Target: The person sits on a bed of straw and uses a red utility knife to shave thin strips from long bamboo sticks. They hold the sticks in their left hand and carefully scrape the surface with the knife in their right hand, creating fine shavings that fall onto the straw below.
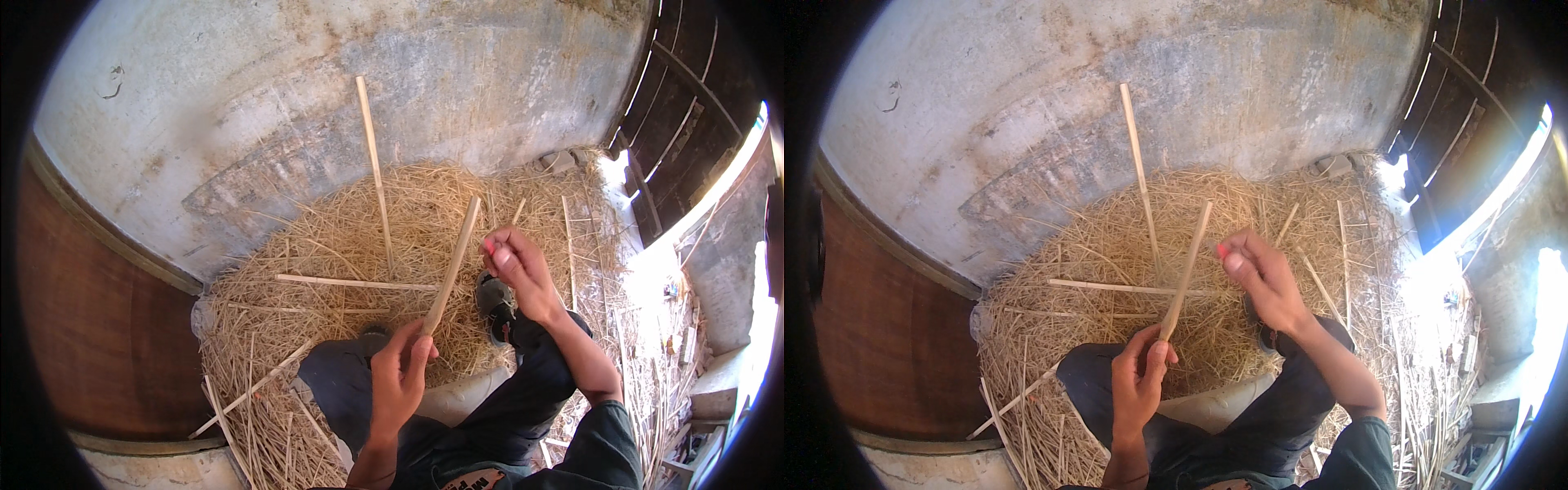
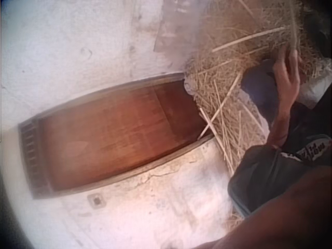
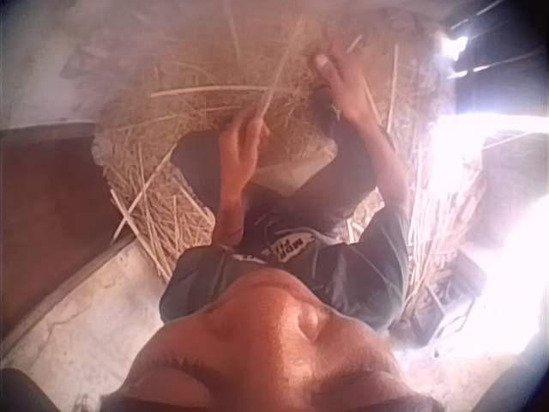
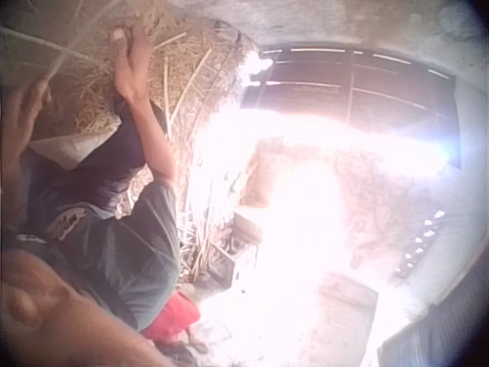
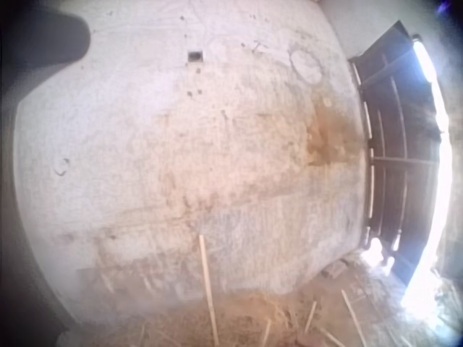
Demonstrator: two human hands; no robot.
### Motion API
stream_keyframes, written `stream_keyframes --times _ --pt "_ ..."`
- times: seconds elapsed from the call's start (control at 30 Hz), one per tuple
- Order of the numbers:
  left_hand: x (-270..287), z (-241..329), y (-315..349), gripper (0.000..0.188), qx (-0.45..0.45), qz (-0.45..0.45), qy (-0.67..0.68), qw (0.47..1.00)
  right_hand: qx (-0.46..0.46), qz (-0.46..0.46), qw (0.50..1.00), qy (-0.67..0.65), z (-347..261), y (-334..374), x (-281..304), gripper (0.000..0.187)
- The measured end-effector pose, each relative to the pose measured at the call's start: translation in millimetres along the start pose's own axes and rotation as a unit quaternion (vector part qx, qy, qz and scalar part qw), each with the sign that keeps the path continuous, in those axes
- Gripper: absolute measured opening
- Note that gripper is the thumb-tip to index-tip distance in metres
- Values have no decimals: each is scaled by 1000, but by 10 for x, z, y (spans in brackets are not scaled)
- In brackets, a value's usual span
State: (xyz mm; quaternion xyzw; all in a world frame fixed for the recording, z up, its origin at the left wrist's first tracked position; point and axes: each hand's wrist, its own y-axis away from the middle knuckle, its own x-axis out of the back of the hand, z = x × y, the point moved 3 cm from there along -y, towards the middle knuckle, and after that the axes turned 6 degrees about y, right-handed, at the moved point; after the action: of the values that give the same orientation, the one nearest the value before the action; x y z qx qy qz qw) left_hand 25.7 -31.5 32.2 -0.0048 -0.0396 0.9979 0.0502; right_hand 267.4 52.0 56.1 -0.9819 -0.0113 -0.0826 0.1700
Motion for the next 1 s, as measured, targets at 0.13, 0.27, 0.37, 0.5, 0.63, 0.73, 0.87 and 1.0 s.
stream_keyframes --times 0.13,0.27,0.37,0.5,0.63,0.73,0.87,1.0 --pt "37 66 -45 29 2 45 -28 999 165 -24 959 230 -189 126 -135 25" --pt "28 139 -71 29 -21 73 -61 995 255 -33 904 341 -271 258 -282 29" --pt "7 122 -80 28 -41 89 -76 992 260 -37 894 363 -323 298 -351 30" --pt "-8 99 -101 29 -95 104 -106 984 266 -31 886 379 -357 313 -391 31" --pt "-35 147 -118 30 -104 112 -110 982 274 -26 881 384 -365 318 -426 30" --pt "-27 134 -125 30 -104 112 -108 982 262 -28 882 391 -358 330 -441 28" --pt "-11 88 -127 30 -87 116 -98 984 260 -27 884 388 -354 317 -459 27" --pt "6 37 -152 29 -93 118 -106 983 253 -18 878 406 -370 321 -469 26"
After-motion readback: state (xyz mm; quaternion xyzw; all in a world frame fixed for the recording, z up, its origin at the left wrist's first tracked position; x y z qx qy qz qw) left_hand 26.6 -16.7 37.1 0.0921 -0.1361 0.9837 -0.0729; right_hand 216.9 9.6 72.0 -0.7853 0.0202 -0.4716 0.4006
